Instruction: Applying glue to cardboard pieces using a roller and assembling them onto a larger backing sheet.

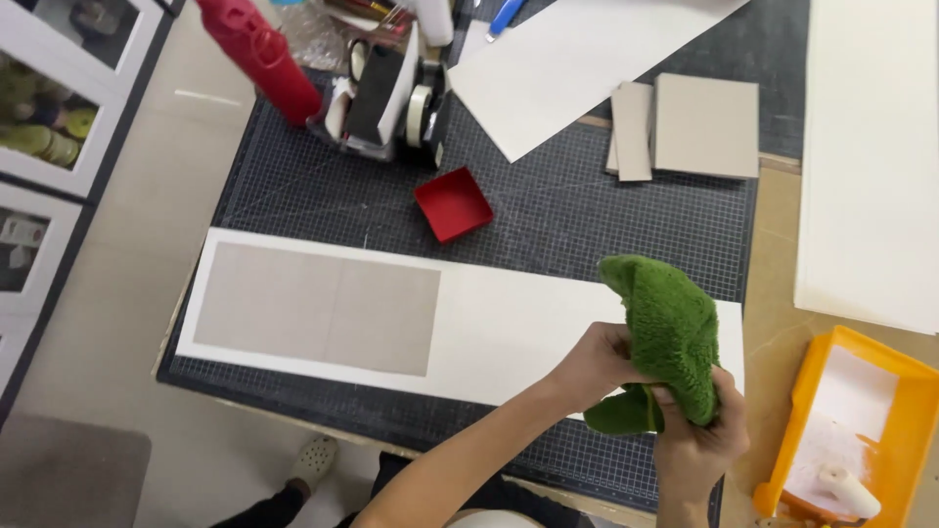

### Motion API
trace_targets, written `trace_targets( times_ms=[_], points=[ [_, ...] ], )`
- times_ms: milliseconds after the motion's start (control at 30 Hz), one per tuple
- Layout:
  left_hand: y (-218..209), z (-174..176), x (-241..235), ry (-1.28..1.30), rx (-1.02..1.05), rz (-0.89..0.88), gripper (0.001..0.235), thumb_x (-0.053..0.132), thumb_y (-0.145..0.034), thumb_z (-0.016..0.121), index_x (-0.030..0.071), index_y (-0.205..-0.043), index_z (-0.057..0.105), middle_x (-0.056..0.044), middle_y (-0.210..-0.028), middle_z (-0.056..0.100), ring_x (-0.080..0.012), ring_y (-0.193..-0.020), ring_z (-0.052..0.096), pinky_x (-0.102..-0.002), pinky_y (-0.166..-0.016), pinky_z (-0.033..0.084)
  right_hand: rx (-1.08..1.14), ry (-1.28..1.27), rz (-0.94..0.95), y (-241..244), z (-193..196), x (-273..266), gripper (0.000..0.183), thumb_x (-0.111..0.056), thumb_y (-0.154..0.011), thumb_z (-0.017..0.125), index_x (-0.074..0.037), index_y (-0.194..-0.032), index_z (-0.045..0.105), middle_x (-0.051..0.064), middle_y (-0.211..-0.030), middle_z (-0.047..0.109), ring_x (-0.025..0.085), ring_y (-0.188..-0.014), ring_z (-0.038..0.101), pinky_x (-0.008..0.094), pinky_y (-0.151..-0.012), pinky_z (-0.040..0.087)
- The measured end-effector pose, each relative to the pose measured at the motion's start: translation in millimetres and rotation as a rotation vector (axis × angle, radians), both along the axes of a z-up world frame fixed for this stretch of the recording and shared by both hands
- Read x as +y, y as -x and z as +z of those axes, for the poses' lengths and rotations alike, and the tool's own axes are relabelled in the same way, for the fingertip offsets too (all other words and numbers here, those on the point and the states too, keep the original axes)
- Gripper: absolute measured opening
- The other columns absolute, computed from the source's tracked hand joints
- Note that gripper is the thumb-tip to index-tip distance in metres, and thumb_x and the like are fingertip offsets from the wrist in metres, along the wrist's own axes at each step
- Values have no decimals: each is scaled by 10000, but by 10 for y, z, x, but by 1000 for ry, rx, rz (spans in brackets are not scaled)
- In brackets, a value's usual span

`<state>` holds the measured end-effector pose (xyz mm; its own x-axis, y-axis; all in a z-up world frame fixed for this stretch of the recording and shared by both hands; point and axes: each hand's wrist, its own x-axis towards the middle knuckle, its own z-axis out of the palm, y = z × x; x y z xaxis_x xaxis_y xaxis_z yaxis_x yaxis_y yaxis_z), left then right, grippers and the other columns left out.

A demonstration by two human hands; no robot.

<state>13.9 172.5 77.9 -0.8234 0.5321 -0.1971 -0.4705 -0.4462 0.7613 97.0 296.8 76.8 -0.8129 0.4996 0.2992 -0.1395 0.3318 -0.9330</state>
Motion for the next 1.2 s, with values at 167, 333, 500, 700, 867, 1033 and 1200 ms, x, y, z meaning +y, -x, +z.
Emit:
trace_targets(
  times_ms=[167,333,500,700,867,1033,1200],
  points=[
    [-102,299,-207,369,572,242,228,249,-940,659,112,-782,566,-10,-703,568,-129,-642,534,-291,-621,421,-51,284,-34,31,175,-295,575,-82,-881,712,-79,-1405,476,130,-1320,560,216,-1199,546,350,-1030,526],
    [-243,281,-237,314,420,265,132,115,-927,672,67,-1050,658,-70,-949,655,-202,-825,622,-327,-760,527,-87,338,68,-1,411,-499,537,-173,-1013,562,-115,-1504,353,147,-1419,467,275,-1302,481,425,-1090,485],
    [-282,229,-253,389,725,288,146,182,-1066,487,52,-1125,522,-137,-909,596,-264,-704,598,-360,-641,501,-80,323,80,34,463,-580,492,-148,-1044,529,-113,-1501,347,146,-1433,467,293,-1315,489,428,-1091,491],
    [-312,230,-309,500,659,354,268,157,-1071,473,56,-1317,507,-187,-928,672,-353,-734,671,-421,-646,554,-71,113,113,109,444,-580,493,-208,-1014,592,-40,-1442,415,155,-1306,499,265,-1185,518,373,-1013,506],
    [-243,156,-641,493,580,436,232,73,-930,690,23,-1140,606,-103,-955,646,-190,-840,648,-267,-817,597,327,-201,96,763,332,-172,446,-73,-1036,676,57,-1398,450,207,-1309,484,328,-1224,470,451,-1081,420],
    [-479,-224,-1420,758,644,596,95,9,-970,609,64,-1000,681,-68,-908,647,-184,-799,621,-278,-721,512,411,-475,338,1879,525,-15,479,-14,-1121,647,37,-1485,340,312,-1415,413,444,-1324,401,530,-1128,328],
    [-918,-477,-2384,1040,397,773,147,63,-983,573,61,-1000,719,-61,-905,688,-144,-727,600,-241,-603,470,-45,-681,517,2083,-609,-187,649,120,-1087,730,116,-1555,279,355,-1512,187,540,-1431,238,617,-1186,205]
  ],
)
